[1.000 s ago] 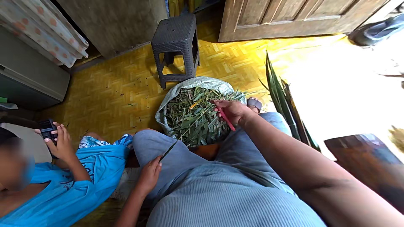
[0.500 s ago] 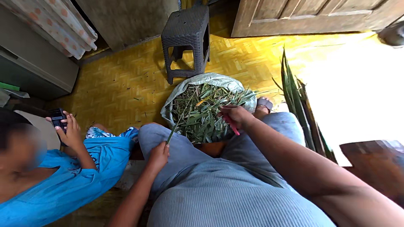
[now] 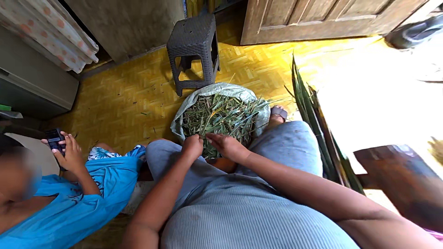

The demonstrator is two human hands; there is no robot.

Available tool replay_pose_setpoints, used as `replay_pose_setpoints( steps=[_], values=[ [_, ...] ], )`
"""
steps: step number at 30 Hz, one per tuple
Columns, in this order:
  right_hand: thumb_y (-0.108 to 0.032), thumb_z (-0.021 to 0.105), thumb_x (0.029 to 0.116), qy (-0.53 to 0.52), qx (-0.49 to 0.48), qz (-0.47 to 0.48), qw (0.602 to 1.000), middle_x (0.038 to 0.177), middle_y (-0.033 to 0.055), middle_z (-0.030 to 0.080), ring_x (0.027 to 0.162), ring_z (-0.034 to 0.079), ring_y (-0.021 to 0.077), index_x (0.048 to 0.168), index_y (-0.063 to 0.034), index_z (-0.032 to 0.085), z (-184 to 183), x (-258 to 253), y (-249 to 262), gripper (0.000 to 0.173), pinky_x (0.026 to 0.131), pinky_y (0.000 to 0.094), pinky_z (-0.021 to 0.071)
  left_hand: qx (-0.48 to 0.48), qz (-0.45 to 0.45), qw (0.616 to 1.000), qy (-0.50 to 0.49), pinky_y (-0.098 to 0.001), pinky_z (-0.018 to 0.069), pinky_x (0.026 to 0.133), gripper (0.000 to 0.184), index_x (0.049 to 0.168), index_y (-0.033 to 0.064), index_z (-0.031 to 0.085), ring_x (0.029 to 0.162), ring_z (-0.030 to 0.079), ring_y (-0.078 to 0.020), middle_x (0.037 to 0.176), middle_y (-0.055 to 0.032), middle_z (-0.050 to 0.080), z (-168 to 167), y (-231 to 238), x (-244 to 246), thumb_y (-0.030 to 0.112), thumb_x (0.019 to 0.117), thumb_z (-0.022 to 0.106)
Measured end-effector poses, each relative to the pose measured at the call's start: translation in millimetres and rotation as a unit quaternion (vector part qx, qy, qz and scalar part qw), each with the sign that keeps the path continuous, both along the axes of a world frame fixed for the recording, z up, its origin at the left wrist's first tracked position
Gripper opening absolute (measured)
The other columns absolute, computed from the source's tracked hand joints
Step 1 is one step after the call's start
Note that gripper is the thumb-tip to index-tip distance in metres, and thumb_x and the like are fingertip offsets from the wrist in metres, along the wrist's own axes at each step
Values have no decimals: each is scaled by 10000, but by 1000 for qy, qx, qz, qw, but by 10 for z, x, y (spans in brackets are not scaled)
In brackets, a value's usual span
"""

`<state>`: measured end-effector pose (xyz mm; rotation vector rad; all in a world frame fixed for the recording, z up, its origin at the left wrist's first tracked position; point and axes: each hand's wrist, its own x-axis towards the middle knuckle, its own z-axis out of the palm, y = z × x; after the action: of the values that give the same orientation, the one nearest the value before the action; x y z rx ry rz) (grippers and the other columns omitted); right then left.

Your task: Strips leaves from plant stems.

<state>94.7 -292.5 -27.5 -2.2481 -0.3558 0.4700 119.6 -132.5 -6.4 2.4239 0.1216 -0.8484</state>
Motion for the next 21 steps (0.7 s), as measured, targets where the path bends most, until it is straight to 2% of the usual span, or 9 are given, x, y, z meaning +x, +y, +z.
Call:
replay_pose_setpoints(
  steps=[2,8,13,15,17,21],
  values=[
    [-268,405,1128,2,-16,-6,1000,1363,225,625,1221,631,406,1476,-49,537,-19,5,1,432,1051,592,466,7,-3,1000,-1,-391,570,761,333,1239,-32,603,768,684,-225,1008,-180,699,-14,-43,21,190,1123,383],
    [-288,405,1125,-5,-116,-9,993,1330,226,634,1203,633,426,1481,-78,534,23,62,23,433,1011,612,483,49,-31,998,-19,-466,562,852,352,1219,-48,611,902,698,-302,1035,-216,690,-32,-117,23,203,1124,383],
    [-299,417,1121,-50,-175,-13,983,1324,237,637,1236,609,439,1455,-69,559,-44,134,3,430,1022,616,463,69,-60,995,-44,-552,519,973,388,1235,-46,628,1112,671,-381,1151,-256,680,-21,-153,-10,218,1131,364],
    [-286,440,1115,-63,-191,-23,979,1313,247,639,1236,604,451,1452,-67,562,-85,195,-28,421,1007,631,463,74,-69,994,-52,-561,510,994,384,1240,-42,631,1153,660,-387,1176,-256,679,-16,-161,-29,214,1128,368],
    [-267,465,1106,-54,-202,-48,977,1328,259,626,1235,598,465,1449,-62,559,-130,298,-102,411,1003,650,456,76,-74,993,-55,-557,512,998,380,1237,-40,636,1161,660,-383,1181,-255,680,-11,-163,-42,214,1126,377],
    [-291,394,1122,-13,-202,-143,969,1368,292,588,1215,597,519,1470,-56,529,-164,553,-332,441,954,701,474,82,-79,992,-46,-543,504,1019,395,1268,-29,629,1192,649,-369,1216,-247,673,-6,-149,-48,221,1132,356]
  ],
)
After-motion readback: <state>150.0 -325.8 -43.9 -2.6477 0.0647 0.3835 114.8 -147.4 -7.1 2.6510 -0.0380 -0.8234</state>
